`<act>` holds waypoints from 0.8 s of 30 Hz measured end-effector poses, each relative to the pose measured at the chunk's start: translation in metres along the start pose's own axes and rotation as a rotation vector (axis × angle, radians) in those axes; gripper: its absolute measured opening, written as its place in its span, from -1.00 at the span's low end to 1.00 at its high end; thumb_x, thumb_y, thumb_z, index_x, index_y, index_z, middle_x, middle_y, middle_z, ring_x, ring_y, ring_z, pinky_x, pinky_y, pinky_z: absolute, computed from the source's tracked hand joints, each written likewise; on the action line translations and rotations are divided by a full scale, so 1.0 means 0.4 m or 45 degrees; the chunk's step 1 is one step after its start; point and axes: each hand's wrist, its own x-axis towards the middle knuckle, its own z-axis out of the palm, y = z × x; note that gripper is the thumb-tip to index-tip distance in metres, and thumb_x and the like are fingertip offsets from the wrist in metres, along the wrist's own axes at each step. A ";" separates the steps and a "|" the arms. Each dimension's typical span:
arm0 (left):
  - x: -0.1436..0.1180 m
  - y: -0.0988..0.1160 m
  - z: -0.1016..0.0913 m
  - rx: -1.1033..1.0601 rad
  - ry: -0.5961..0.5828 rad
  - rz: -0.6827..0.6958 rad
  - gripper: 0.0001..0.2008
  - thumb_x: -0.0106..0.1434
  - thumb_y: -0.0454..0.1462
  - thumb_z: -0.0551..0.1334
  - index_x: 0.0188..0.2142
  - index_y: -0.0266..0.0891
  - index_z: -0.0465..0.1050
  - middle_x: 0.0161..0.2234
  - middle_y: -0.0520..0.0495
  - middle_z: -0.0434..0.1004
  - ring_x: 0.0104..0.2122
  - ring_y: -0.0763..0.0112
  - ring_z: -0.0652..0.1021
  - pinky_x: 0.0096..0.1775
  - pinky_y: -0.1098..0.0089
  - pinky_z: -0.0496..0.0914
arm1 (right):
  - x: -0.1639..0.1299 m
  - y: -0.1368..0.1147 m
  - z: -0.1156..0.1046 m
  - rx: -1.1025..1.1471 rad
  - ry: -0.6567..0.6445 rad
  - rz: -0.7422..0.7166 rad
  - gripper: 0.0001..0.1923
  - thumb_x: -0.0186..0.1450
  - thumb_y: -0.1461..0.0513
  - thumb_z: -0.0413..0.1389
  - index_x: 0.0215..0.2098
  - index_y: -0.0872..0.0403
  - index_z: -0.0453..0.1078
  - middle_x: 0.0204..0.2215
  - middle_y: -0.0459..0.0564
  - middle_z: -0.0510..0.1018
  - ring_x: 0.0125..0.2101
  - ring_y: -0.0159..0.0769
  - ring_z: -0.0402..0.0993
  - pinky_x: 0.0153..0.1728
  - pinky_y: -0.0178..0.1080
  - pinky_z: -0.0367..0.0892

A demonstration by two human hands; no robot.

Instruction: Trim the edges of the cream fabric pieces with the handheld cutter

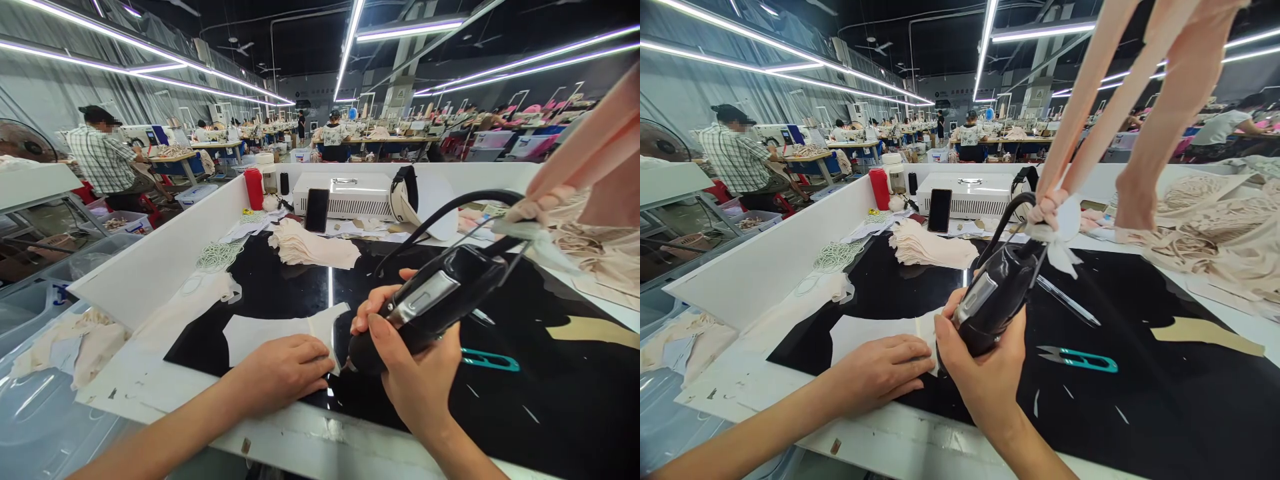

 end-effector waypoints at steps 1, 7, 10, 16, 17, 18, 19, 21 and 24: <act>0.000 0.000 0.000 0.002 -0.002 0.003 -0.76 0.61 -0.20 0.11 0.08 -0.28 0.46 -0.01 -0.19 0.61 0.00 0.20 0.63 0.09 0.25 0.55 | 0.000 0.000 0.001 0.004 0.000 0.001 -0.47 0.19 0.35 0.34 0.06 -0.10 0.33 -0.37 -0.20 0.58 -0.48 -0.34 0.53 -0.44 -0.22 0.51; 0.000 0.001 -0.006 0.010 0.023 0.025 -0.76 0.62 -0.22 0.09 0.05 -0.29 0.46 -0.02 -0.20 0.60 -0.02 0.23 0.63 0.11 0.28 0.53 | -0.002 -0.009 0.004 0.023 0.033 0.023 -0.42 0.15 0.35 0.36 0.08 -0.09 0.33 -0.40 -0.22 0.58 -0.51 -0.35 0.54 -0.44 -0.23 0.53; 0.001 0.001 -0.007 0.019 0.034 0.046 -0.74 0.63 -0.22 0.05 0.05 -0.30 0.46 -0.04 -0.20 0.61 -0.03 0.24 0.62 0.12 0.30 0.52 | -0.003 -0.008 0.000 0.016 0.023 0.014 -0.43 0.16 0.34 0.36 0.08 -0.09 0.32 -0.39 -0.21 0.58 -0.50 -0.34 0.54 -0.44 -0.24 0.53; 0.000 0.003 -0.003 0.061 0.003 0.015 -0.75 0.61 -0.20 0.11 0.14 -0.22 0.46 -0.01 -0.18 0.59 -0.04 0.22 0.62 0.06 0.29 0.54 | -0.004 -0.003 -0.004 -0.027 0.001 -0.015 -0.48 0.20 0.33 0.34 0.07 -0.10 0.33 -0.39 -0.21 0.56 -0.49 -0.33 0.52 -0.43 -0.20 0.52; -0.001 0.003 -0.003 0.061 0.002 0.014 -0.75 0.60 -0.21 0.12 0.13 -0.22 0.46 -0.01 -0.18 0.59 -0.05 0.22 0.62 0.05 0.28 0.55 | -0.004 -0.003 -0.003 -0.029 0.002 -0.020 -0.50 0.20 0.33 0.34 0.05 -0.10 0.33 -0.39 -0.21 0.56 -0.49 -0.33 0.51 -0.42 -0.20 0.51; -0.001 0.003 -0.002 0.058 0.002 0.013 -0.77 0.60 -0.21 0.13 0.12 -0.22 0.47 -0.02 -0.17 0.59 -0.05 0.21 0.62 0.05 0.28 0.55 | -0.003 -0.003 -0.002 -0.028 0.002 -0.020 -0.51 0.20 0.33 0.34 0.03 -0.10 0.34 -0.39 -0.22 0.56 -0.50 -0.34 0.51 -0.42 -0.20 0.51; -0.002 0.002 -0.002 0.053 0.006 0.012 -0.78 0.59 -0.22 0.14 0.10 -0.23 0.48 -0.02 -0.17 0.59 -0.05 0.21 0.63 0.05 0.28 0.55 | -0.003 -0.003 -0.001 -0.025 0.004 -0.021 -0.53 0.20 0.34 0.34 0.02 -0.10 0.34 -0.39 -0.22 0.56 -0.50 -0.34 0.51 -0.42 -0.20 0.51; -0.003 0.002 -0.001 0.043 0.017 0.003 -0.79 0.59 -0.22 0.15 0.08 -0.23 0.48 -0.03 -0.17 0.59 -0.05 0.22 0.63 0.05 0.29 0.55 | -0.003 -0.004 0.001 -0.018 0.006 -0.012 -0.53 0.21 0.34 0.34 0.01 -0.09 0.34 -0.39 -0.22 0.56 -0.50 -0.34 0.52 -0.42 -0.20 0.51; -0.004 0.003 -0.001 0.035 0.021 -0.003 -0.80 0.58 -0.23 0.16 0.09 -0.23 0.47 -0.03 -0.17 0.59 -0.04 0.22 0.63 0.06 0.29 0.54 | -0.003 -0.006 0.002 -0.014 0.010 -0.002 -0.51 0.21 0.33 0.34 0.03 -0.10 0.33 -0.39 -0.22 0.56 -0.50 -0.34 0.52 -0.43 -0.21 0.51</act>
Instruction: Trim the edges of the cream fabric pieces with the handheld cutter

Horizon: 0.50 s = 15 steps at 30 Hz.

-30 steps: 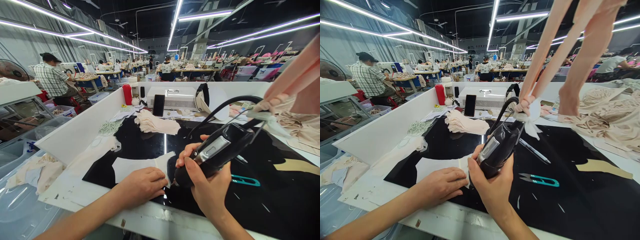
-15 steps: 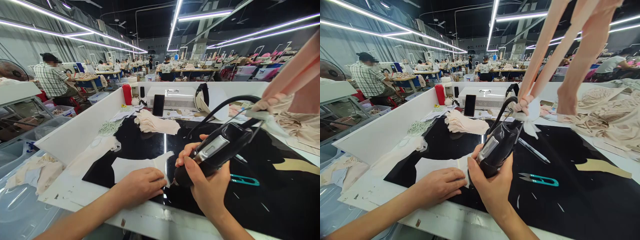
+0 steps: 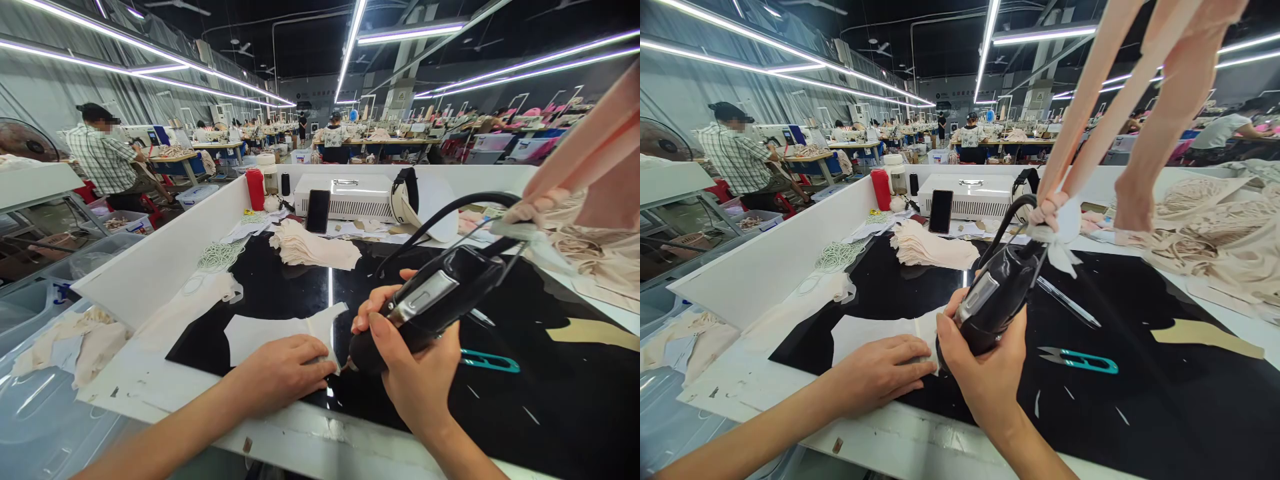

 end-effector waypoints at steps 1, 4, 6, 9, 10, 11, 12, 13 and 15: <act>0.000 0.000 0.000 -0.001 0.001 0.000 -0.79 0.58 -0.23 0.16 0.09 -0.23 0.47 -0.02 -0.17 0.59 -0.04 0.22 0.63 0.06 0.29 0.54 | 0.000 0.000 0.000 0.002 -0.001 0.001 -0.51 0.21 0.33 0.34 0.03 -0.10 0.33 -0.39 -0.22 0.57 -0.50 -0.34 0.52 -0.44 -0.21 0.51; -0.002 0.002 0.002 -0.008 0.002 -0.008 -0.79 0.59 -0.22 0.15 0.10 -0.23 0.47 -0.01 -0.18 0.59 -0.03 0.22 0.64 0.06 0.29 0.55 | 0.001 0.000 -0.001 0.006 -0.005 -0.005 -0.53 0.20 0.34 0.35 0.00 -0.09 0.34 -0.39 -0.22 0.57 -0.51 -0.35 0.52 -0.46 -0.23 0.51; -0.003 0.003 0.003 -0.012 0.006 -0.009 -0.78 0.59 -0.23 0.14 0.10 -0.24 0.47 -0.01 -0.18 0.60 -0.04 0.21 0.64 0.05 0.27 0.56 | 0.001 0.000 -0.003 0.007 -0.009 -0.013 -0.52 0.20 0.35 0.35 0.01 -0.09 0.34 -0.38 -0.22 0.58 -0.51 -0.35 0.52 -0.46 -0.23 0.51; -0.005 0.004 0.004 -0.009 0.001 -0.014 -0.78 0.59 -0.24 0.14 0.11 -0.22 0.47 0.00 -0.19 0.60 -0.02 0.21 0.64 0.05 0.27 0.57 | 0.002 -0.002 -0.004 0.007 -0.012 -0.010 -0.50 0.21 0.35 0.34 0.05 -0.09 0.34 -0.39 -0.22 0.59 -0.51 -0.35 0.52 -0.45 -0.23 0.50; -0.005 0.003 0.004 -0.006 -0.006 -0.020 -0.78 0.58 -0.24 0.15 0.11 -0.22 0.48 0.01 -0.19 0.60 -0.01 0.21 0.64 0.05 0.27 0.57 | 0.003 -0.002 -0.004 0.009 -0.004 -0.006 -0.50 0.21 0.35 0.34 0.05 -0.09 0.34 -0.39 -0.22 0.58 -0.51 -0.35 0.52 -0.44 -0.22 0.50; -0.006 0.003 0.003 -0.005 -0.010 -0.025 -0.79 0.58 -0.24 0.16 0.11 -0.21 0.48 0.02 -0.20 0.60 0.00 0.21 0.63 0.06 0.28 0.57 | 0.004 -0.002 -0.003 0.013 0.003 -0.004 -0.50 0.21 0.35 0.34 0.05 -0.09 0.34 -0.39 -0.22 0.58 -0.51 -0.34 0.51 -0.44 -0.21 0.50; -0.007 0.002 0.003 -0.006 -0.009 -0.028 -0.79 0.57 -0.25 0.17 0.11 -0.21 0.48 0.03 -0.20 0.60 0.01 0.21 0.63 0.06 0.28 0.57 | 0.005 -0.003 -0.003 0.020 0.011 -0.001 -0.51 0.21 0.35 0.34 0.04 -0.10 0.34 -0.39 -0.22 0.58 -0.51 -0.34 0.51 -0.45 -0.21 0.49; -0.008 0.002 0.003 -0.009 -0.006 -0.028 -0.79 0.57 -0.26 0.17 0.11 -0.21 0.48 0.03 -0.20 0.60 0.02 0.21 0.63 0.07 0.28 0.57 | 0.006 -0.002 -0.002 0.027 0.018 0.003 -0.52 0.22 0.34 0.34 0.03 -0.10 0.34 -0.39 -0.23 0.57 -0.51 -0.34 0.51 -0.46 -0.22 0.49; -0.010 0.000 0.004 -0.016 0.003 -0.029 -0.80 0.56 -0.27 0.19 0.10 -0.21 0.48 0.04 -0.20 0.60 0.02 0.20 0.63 0.07 0.27 0.57 | 0.009 -0.002 -0.001 0.029 0.024 0.003 -0.53 0.22 0.33 0.34 0.02 -0.10 0.34 -0.38 -0.23 0.57 -0.50 -0.35 0.51 -0.46 -0.22 0.49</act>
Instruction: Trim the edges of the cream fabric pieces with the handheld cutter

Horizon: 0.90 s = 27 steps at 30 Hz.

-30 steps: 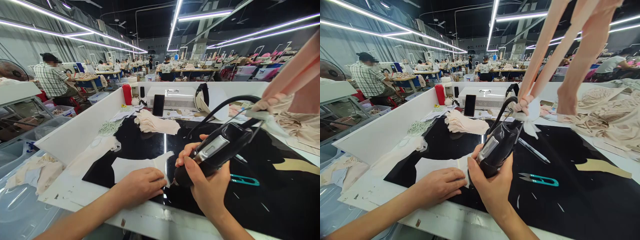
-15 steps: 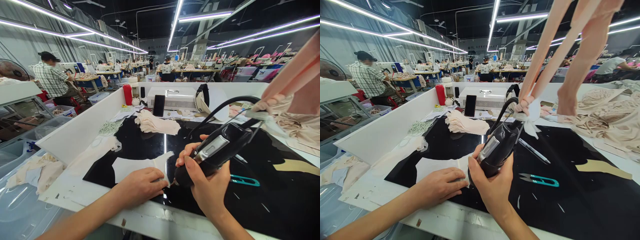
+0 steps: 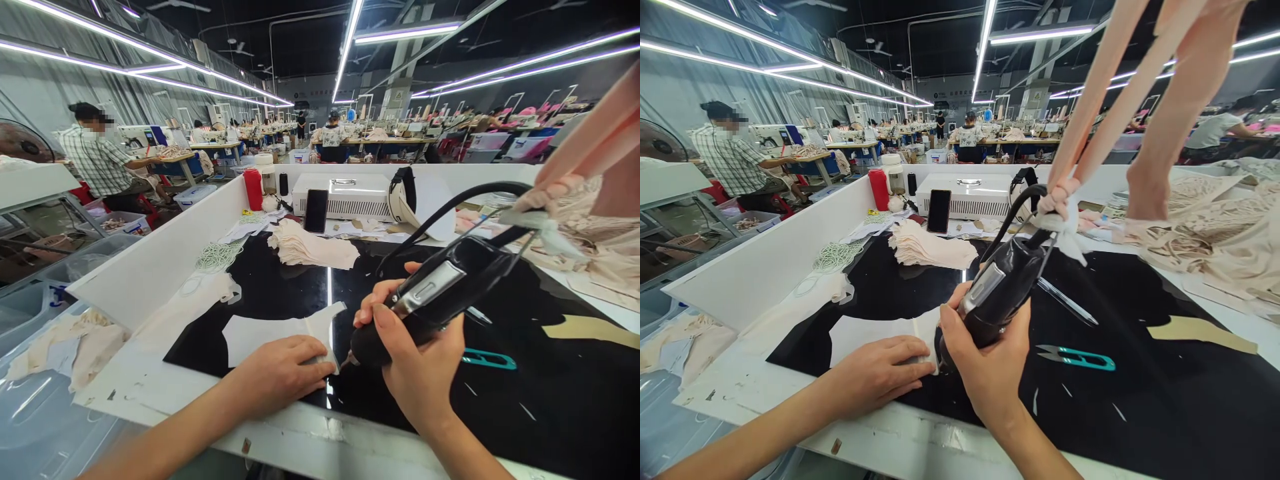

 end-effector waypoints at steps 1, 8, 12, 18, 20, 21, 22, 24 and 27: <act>-0.001 0.000 0.000 -0.002 0.004 -0.001 -0.80 0.56 -0.27 0.19 0.10 -0.21 0.48 0.04 -0.20 0.60 0.02 0.19 0.63 0.07 0.26 0.57 | 0.001 0.001 0.001 -0.008 -0.001 -0.005 -0.54 0.22 0.33 0.34 0.01 -0.10 0.34 -0.38 -0.23 0.57 -0.50 -0.35 0.51 -0.45 -0.22 0.49; 0.000 0.003 0.000 -0.017 -0.010 -0.006 -0.79 0.57 -0.27 0.15 0.11 -0.21 0.48 0.04 -0.17 0.60 0.01 0.18 0.63 0.05 0.25 0.57 | -0.001 0.007 -0.001 -0.066 -0.039 -0.037 -0.57 0.24 0.34 0.33 -0.01 -0.09 0.33 -0.40 -0.24 0.57 -0.52 -0.37 0.49 -0.43 -0.23 0.49; 0.002 0.002 -0.003 -0.023 -0.017 -0.011 -0.79 0.58 -0.27 0.15 0.11 -0.21 0.48 0.03 -0.17 0.59 -0.01 0.18 0.64 0.03 0.25 0.58 | -0.003 0.010 -0.003 -0.069 -0.050 -0.049 -0.58 0.25 0.34 0.34 -0.02 -0.10 0.34 -0.39 -0.24 0.58 -0.51 -0.38 0.49 -0.43 -0.24 0.50; 0.004 0.002 -0.003 -0.028 -0.012 -0.004 -0.77 0.60 -0.26 0.11 0.11 -0.22 0.48 0.02 -0.17 0.59 0.00 0.18 0.64 0.05 0.25 0.57 | -0.006 0.007 0.001 -0.093 -0.039 -0.062 -0.61 0.24 0.34 0.32 -0.05 -0.08 0.34 -0.40 -0.23 0.57 -0.50 -0.38 0.51 -0.42 -0.25 0.52; 0.004 0.002 -0.003 -0.029 -0.012 0.000 -0.76 0.60 -0.26 0.10 0.12 -0.23 0.48 0.02 -0.17 0.59 0.00 0.18 0.63 0.06 0.24 0.57 | -0.007 0.007 0.003 -0.103 -0.036 -0.072 -0.62 0.24 0.36 0.30 -0.06 -0.08 0.34 -0.40 -0.23 0.57 -0.51 -0.38 0.52 -0.42 -0.26 0.53; 0.004 0.003 -0.003 -0.030 -0.014 0.001 -0.76 0.60 -0.26 0.10 0.12 -0.23 0.48 0.02 -0.17 0.59 0.00 0.18 0.63 0.06 0.23 0.57 | -0.007 0.007 0.003 -0.108 -0.039 -0.076 -0.62 0.25 0.36 0.29 -0.06 -0.08 0.34 -0.40 -0.23 0.57 -0.51 -0.38 0.52 -0.43 -0.26 0.53; 0.003 0.003 -0.003 -0.031 -0.013 0.002 -0.76 0.60 -0.26 0.10 0.12 -0.23 0.48 0.02 -0.17 0.59 0.00 0.18 0.63 0.06 0.23 0.57 | -0.007 0.007 0.004 -0.116 -0.042 -0.078 -0.63 0.25 0.36 0.29 -0.06 -0.09 0.35 -0.40 -0.24 0.57 -0.52 -0.39 0.52 -0.42 -0.25 0.54; 0.002 0.003 -0.002 -0.030 -0.013 0.003 -0.77 0.59 -0.27 0.12 0.11 -0.23 0.48 0.02 -0.17 0.59 0.00 0.18 0.63 0.05 0.23 0.58 | -0.006 0.008 0.004 -0.126 -0.037 -0.080 -0.62 0.25 0.36 0.29 -0.05 -0.10 0.35 -0.40 -0.24 0.57 -0.51 -0.39 0.52 -0.42 -0.25 0.54; 0.000 0.001 -0.001 -0.013 -0.007 0.008 -0.79 0.57 -0.28 0.16 0.11 -0.23 0.48 0.03 -0.17 0.59 0.00 0.17 0.63 0.03 0.23 0.59 | -0.005 0.010 0.003 -0.099 -0.024 -0.056 -0.56 0.25 0.34 0.31 0.01 -0.12 0.35 -0.40 -0.24 0.57 -0.51 -0.39 0.50 -0.43 -0.26 0.52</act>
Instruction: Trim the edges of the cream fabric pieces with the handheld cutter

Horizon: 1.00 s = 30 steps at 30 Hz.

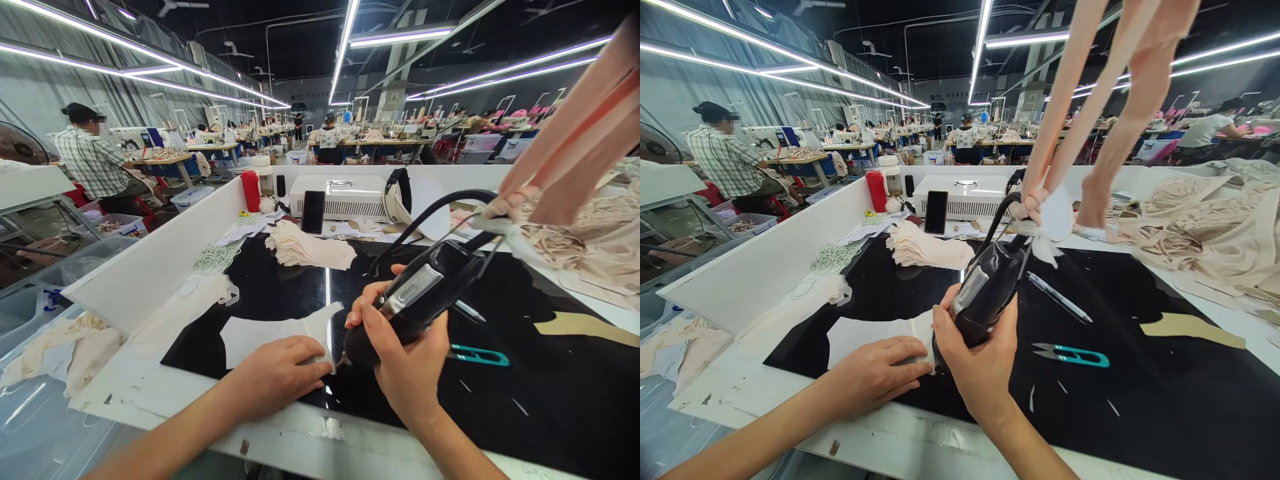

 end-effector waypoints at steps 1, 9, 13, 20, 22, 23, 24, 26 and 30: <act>0.000 -0.001 0.001 0.007 0.003 0.002 -0.79 0.56 -0.28 0.17 0.11 -0.23 0.48 0.03 -0.17 0.59 0.00 0.17 0.63 0.03 0.23 0.59 | 0.000 0.001 0.000 0.017 0.002 0.006 -0.54 0.25 0.34 0.31 0.04 -0.13 0.35 -0.39 -0.24 0.57 -0.51 -0.39 0.50 -0.44 -0.27 0.51; 0.001 -0.002 0.001 0.001 0.018 -0.007 -0.78 0.57 -0.27 0.17 0.12 -0.22 0.49 0.02 -0.17 0.60 0.00 0.20 0.64 0.06 0.24 0.58 | 0.000 0.005 0.005 0.020 -0.022 -0.009 -0.59 0.24 0.36 0.30 -0.03 -0.10 0.35 -0.40 -0.22 0.56 -0.52 -0.38 0.51 -0.44 -0.26 0.52; 0.000 -0.003 -0.003 -0.038 0.024 -0.020 -0.75 0.59 -0.25 0.14 0.17 -0.23 0.46 0.05 -0.18 0.61 0.02 0.23 0.64 0.07 0.28 0.58 | 0.000 -0.001 0.009 -0.006 -0.027 -0.028 -0.59 0.24 0.37 0.27 -0.02 -0.10 0.33 -0.42 -0.23 0.55 -0.55 -0.39 0.51 -0.47 -0.26 0.53; -0.009 -0.006 -0.004 -0.068 0.016 -0.048 -0.70 0.62 -0.21 0.09 0.18 -0.26 0.47 0.12 -0.22 0.60 0.09 0.17 0.63 0.11 0.23 0.58 | -0.008 -0.005 0.006 -0.108 0.020 -0.029 -0.61 0.22 0.32 0.30 -0.04 -0.09 0.33 -0.40 -0.19 0.55 -0.50 -0.32 0.53 -0.42 -0.18 0.57; -0.014 -0.006 -0.003 -0.069 0.006 -0.032 -0.71 0.61 -0.22 0.10 0.16 -0.26 0.48 0.12 -0.21 0.60 0.09 0.17 0.63 0.12 0.23 0.58 | -0.013 -0.009 0.005 -0.079 -0.007 -0.027 -0.62 0.23 0.33 0.29 -0.05 -0.10 0.33 -0.40 -0.19 0.54 -0.51 -0.34 0.52 -0.45 -0.20 0.55; -0.016 -0.005 -0.003 -0.071 0.003 -0.019 -0.72 0.61 -0.22 0.10 0.16 -0.26 0.49 0.11 -0.21 0.60 0.09 0.17 0.63 0.14 0.23 0.57 | -0.016 -0.012 0.005 -0.056 -0.024 -0.023 -0.61 0.24 0.34 0.29 -0.05 -0.10 0.33 -0.40 -0.19 0.54 -0.53 -0.35 0.51 -0.47 -0.22 0.54; -0.020 -0.003 -0.004 -0.076 0.004 -0.002 -0.72 0.61 -0.22 0.11 0.15 -0.26 0.49 0.11 -0.20 0.61 0.09 0.17 0.63 0.14 0.23 0.57 | -0.018 -0.016 0.004 -0.034 -0.042 -0.017 -0.60 0.23 0.34 0.29 -0.04 -0.10 0.33 -0.40 -0.20 0.54 -0.54 -0.35 0.50 -0.49 -0.24 0.52; -0.027 0.002 -0.011 -0.101 0.001 0.032 -0.72 0.61 -0.22 0.11 0.14 -0.27 0.49 0.08 -0.19 0.62 0.08 0.16 0.64 0.16 0.22 0.56 | -0.017 -0.025 0.002 -0.007 -0.067 -0.005 -0.56 0.22 0.35 0.29 0.00 -0.11 0.34 -0.41 -0.21 0.55 -0.56 -0.35 0.49 -0.52 -0.25 0.50; -0.038 0.024 -0.043 -0.222 -0.030 0.105 -0.76 0.61 -0.23 0.11 0.07 -0.26 0.51 -0.04 -0.15 0.67 0.00 0.25 0.66 0.13 0.31 0.55 | 0.018 -0.031 -0.018 0.017 0.009 -0.010 -0.52 0.22 0.32 0.34 0.03 -0.10 0.34 -0.41 -0.23 0.56 -0.54 -0.35 0.51 -0.48 -0.24 0.52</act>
